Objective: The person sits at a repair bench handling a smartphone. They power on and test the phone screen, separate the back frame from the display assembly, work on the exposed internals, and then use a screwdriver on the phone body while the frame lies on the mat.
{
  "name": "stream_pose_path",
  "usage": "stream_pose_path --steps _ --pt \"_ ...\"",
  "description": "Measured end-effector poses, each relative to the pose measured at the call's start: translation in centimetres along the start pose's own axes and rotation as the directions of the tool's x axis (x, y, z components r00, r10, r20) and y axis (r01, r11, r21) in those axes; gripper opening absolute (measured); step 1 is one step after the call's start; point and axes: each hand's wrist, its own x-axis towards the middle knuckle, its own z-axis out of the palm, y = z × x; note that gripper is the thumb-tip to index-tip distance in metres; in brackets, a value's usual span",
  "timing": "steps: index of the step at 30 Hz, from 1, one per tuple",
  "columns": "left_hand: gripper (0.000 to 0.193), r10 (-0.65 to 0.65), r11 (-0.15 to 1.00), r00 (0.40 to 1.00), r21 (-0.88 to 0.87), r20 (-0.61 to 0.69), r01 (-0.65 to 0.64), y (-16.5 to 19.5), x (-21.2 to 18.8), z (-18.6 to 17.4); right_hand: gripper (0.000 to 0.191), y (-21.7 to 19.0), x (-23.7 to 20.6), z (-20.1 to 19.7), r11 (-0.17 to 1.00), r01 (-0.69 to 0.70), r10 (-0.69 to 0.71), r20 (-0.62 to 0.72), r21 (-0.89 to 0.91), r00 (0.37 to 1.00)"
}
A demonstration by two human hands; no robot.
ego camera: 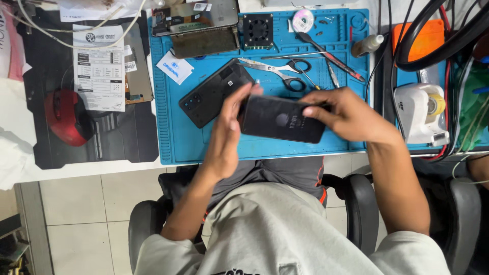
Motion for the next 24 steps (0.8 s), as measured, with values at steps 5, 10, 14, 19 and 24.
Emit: stream_pose_path --steps 5,10,14,19,24 --pt "0.087 0.173 0.973 0.969 -0.18 0.178 -0.141 2.7 2.7 -0.2 0.028 1.7 -0.8 1.1 0.743 -0.093 0.091 0.038 0.663 0.995" --pt "0.092 0.167 0.966 0.968 -0.226 0.188 -0.123 4.3 3.4 1.9 0.036 0.7 -2.5 6.0 0.268 -0.114 -0.005 0.12 0.957 0.993" --pt "0.096 0.098 0.974 0.986 -0.217 0.138 -0.067 5.7 2.5 3.1 0.038 -1.1 -4.0 8.6 0.191 -0.119 0.076 0.106 0.974 0.991" --pt "0.097 0.11 0.98 0.994 -0.167 -0.022 -0.112 6.8 1.3 4.5 0.05 -3.1 -5.2 8.9 0.133 -0.097 -0.012 0.099 0.986 0.995" --pt "0.096 0.142 0.987 0.975 -0.048 -0.17 -0.152 7.1 0.1 6.3 0.059 -4.9 -5.9 8.9 0.058 -0.118 -0.03 0.12 0.991 0.992"
